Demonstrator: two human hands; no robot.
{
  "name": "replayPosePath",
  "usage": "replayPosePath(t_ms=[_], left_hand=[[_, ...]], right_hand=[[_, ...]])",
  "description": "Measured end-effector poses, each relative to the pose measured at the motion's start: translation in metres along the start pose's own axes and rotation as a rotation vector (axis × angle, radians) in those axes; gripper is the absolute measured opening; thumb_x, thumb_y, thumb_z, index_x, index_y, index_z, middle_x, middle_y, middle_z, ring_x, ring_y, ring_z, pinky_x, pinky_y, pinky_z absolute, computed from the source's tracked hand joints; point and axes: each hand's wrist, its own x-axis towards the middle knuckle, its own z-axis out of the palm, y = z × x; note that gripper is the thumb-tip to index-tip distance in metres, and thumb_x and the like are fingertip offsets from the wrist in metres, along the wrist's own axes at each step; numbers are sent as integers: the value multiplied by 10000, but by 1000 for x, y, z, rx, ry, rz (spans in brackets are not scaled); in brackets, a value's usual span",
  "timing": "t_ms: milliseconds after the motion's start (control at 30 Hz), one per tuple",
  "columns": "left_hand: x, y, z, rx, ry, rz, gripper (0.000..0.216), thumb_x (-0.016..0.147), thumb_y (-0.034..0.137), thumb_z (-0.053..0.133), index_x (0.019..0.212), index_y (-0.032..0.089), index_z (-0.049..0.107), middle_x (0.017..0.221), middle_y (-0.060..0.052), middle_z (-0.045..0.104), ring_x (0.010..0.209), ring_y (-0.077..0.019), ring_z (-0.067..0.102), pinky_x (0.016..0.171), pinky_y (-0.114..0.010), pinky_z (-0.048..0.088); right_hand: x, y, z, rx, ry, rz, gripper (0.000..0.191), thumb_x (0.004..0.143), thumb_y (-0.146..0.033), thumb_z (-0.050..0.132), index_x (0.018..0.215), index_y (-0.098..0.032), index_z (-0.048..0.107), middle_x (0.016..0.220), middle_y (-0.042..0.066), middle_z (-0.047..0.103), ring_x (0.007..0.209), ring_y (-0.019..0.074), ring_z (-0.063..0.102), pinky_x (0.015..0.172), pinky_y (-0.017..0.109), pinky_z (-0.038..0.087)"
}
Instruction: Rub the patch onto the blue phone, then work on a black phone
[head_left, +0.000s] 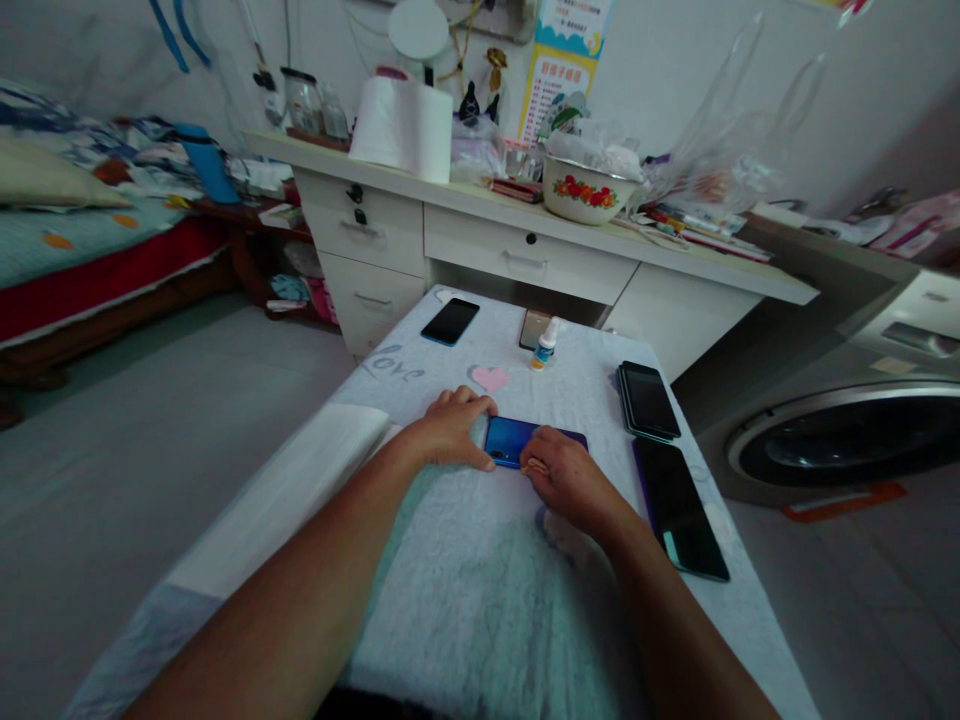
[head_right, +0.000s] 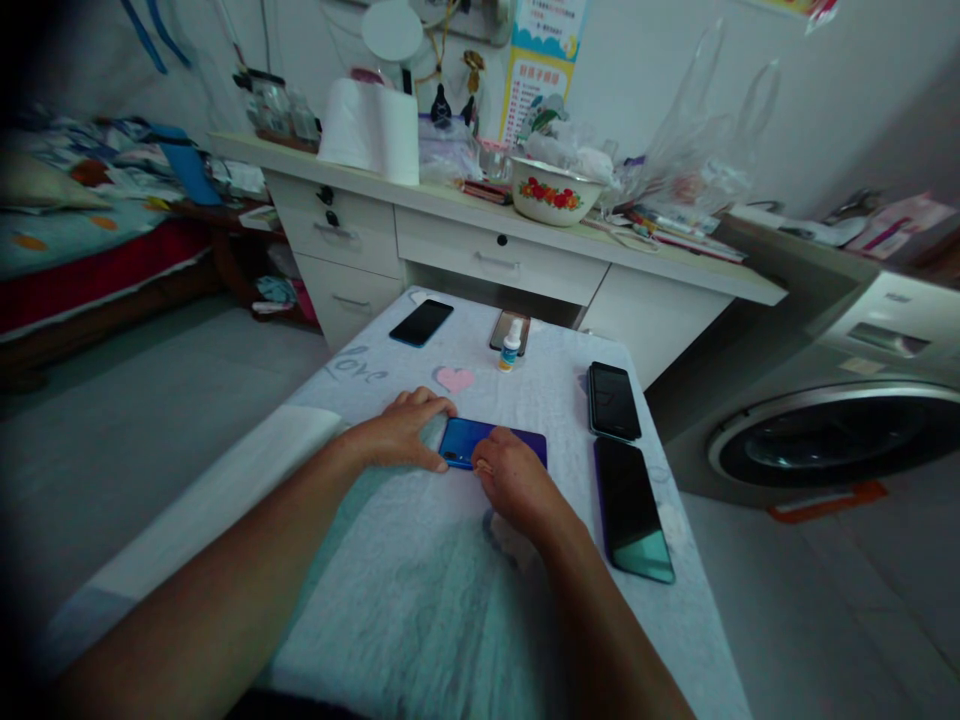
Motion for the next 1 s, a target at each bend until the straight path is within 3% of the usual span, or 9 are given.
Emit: replayPosePath(t_ms=[300,1000], left_hand=[[1,-2,2,7,10,17,738,520,519,752,1182,303,508,1171,-56,452,1076,-291,414,927,-382,379],[1,-4,1,1,-3,40,733,522,527,731,1182,310,500,1176,-47,451,1094,-287,417,932,-374,376]], right_hand=[[13,-15,19,-62,21,-33,156,857,-104,505,850,-161,650,881,43,533,803,144,497,739,261,368],[-16,9,-23,-128,-103,148,164,799,-61,488,735,-150,610,844,43,547,687,109,474,642,228,314]])
